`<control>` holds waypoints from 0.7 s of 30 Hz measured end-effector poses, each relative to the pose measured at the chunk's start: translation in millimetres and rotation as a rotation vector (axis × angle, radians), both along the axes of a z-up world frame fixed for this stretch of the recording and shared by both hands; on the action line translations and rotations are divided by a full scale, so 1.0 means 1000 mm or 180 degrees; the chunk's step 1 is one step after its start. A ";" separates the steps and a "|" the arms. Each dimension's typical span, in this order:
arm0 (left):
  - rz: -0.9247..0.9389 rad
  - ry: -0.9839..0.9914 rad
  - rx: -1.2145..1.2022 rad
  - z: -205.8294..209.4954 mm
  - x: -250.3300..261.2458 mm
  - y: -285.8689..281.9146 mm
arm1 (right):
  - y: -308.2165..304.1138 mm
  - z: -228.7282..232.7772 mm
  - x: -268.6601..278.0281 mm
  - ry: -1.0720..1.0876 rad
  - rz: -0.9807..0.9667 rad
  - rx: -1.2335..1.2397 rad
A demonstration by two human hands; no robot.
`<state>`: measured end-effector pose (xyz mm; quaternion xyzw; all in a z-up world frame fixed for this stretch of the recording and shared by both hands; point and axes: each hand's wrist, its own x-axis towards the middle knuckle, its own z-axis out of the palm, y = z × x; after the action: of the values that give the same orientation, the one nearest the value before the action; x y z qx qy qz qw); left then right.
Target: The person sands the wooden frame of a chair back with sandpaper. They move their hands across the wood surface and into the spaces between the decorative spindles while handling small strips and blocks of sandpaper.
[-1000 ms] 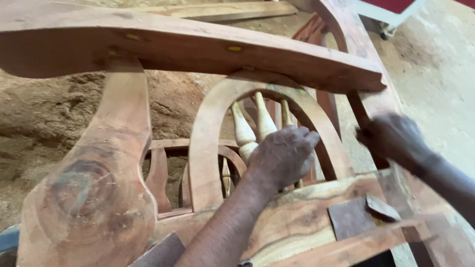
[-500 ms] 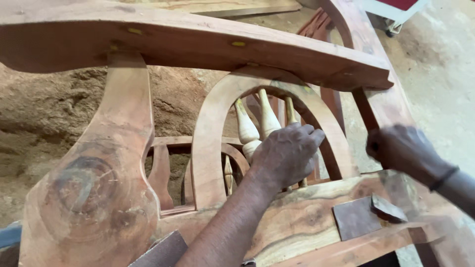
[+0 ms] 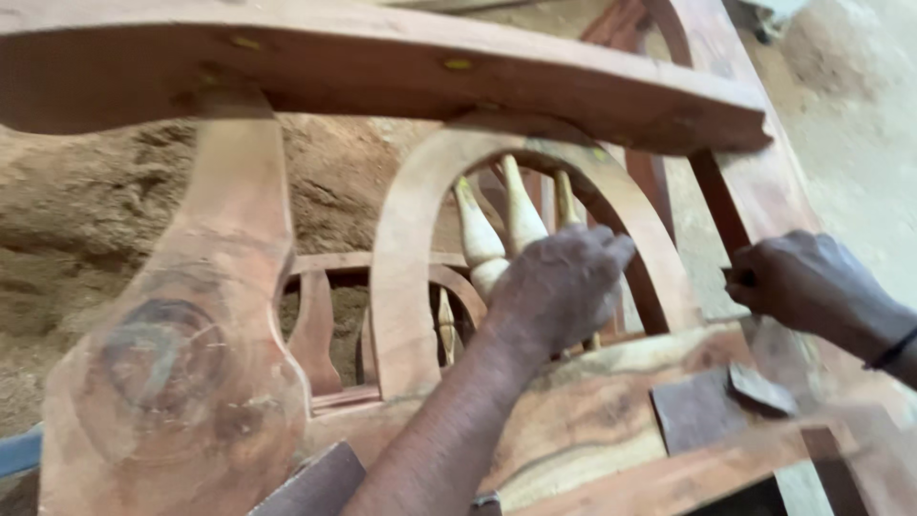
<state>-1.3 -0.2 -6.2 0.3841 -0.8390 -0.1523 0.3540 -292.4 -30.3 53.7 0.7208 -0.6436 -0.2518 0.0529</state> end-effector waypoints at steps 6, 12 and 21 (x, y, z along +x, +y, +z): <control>-0.0115 0.0101 0.0149 0.003 0.003 0.000 | -0.076 -0.032 -0.007 -0.0154 0.1325 -0.0989; -0.0080 0.0124 0.0179 0.006 0.004 0.001 | -0.039 -0.026 -0.022 -0.0315 0.1138 -0.0638; -0.0106 0.0099 0.0541 0.011 0.005 0.001 | 0.026 0.017 -0.047 -0.2057 -0.0475 -0.1093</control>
<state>3.9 1.2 4.8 0.3963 -0.8238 -0.2348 0.3304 -339.2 -4.2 70.3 0.6949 -0.7107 0.0972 -0.0513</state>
